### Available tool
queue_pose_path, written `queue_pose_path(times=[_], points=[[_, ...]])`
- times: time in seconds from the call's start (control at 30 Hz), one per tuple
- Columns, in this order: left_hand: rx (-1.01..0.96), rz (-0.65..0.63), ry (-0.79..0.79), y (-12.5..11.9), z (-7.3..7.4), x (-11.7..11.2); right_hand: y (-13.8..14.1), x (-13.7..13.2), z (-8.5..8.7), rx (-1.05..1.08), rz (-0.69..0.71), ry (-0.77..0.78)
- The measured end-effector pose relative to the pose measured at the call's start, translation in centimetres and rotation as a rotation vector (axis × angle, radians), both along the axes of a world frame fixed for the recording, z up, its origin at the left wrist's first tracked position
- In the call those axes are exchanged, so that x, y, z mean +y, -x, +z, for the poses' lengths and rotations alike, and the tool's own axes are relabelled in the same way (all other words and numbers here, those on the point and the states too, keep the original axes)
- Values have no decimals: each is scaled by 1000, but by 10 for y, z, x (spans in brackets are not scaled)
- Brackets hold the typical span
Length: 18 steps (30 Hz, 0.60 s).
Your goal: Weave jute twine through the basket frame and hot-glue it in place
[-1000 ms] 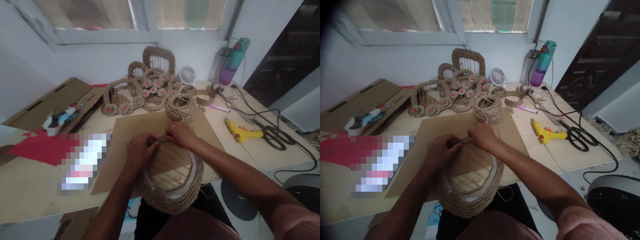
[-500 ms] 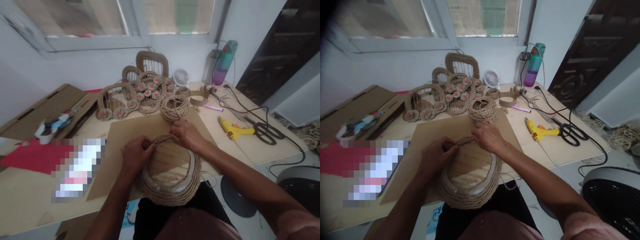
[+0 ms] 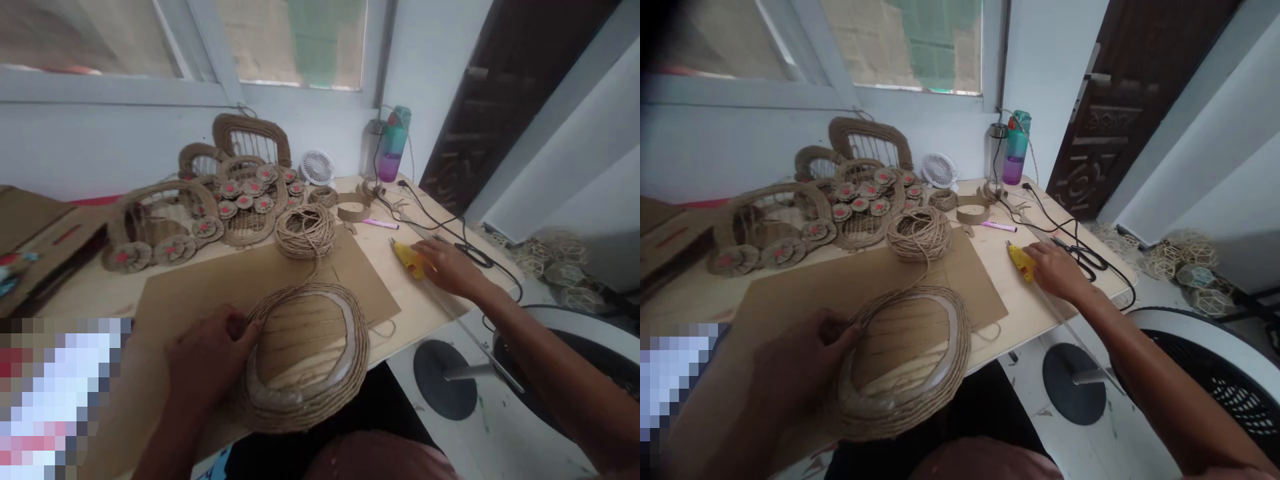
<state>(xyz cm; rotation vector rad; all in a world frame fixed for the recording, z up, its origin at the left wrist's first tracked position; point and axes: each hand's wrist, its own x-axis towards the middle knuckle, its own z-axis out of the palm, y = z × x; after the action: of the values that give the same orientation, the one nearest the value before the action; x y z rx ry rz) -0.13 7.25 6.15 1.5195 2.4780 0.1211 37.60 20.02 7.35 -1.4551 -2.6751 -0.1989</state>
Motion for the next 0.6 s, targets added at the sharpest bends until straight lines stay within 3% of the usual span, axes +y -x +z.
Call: queue_pose_path(times=[0.2, 0.47, 0.6], points=[[-5, 49, -17, -6, -4, -13, -10, 16, -12, -200, 8, 108], [-32, -1, -78, -3, -8, -17, -25, 32, -17, -213, 100, 42], [-103, -49, -100, 7, -7, -18, -24, 25, -14, -82, 92, 29]])
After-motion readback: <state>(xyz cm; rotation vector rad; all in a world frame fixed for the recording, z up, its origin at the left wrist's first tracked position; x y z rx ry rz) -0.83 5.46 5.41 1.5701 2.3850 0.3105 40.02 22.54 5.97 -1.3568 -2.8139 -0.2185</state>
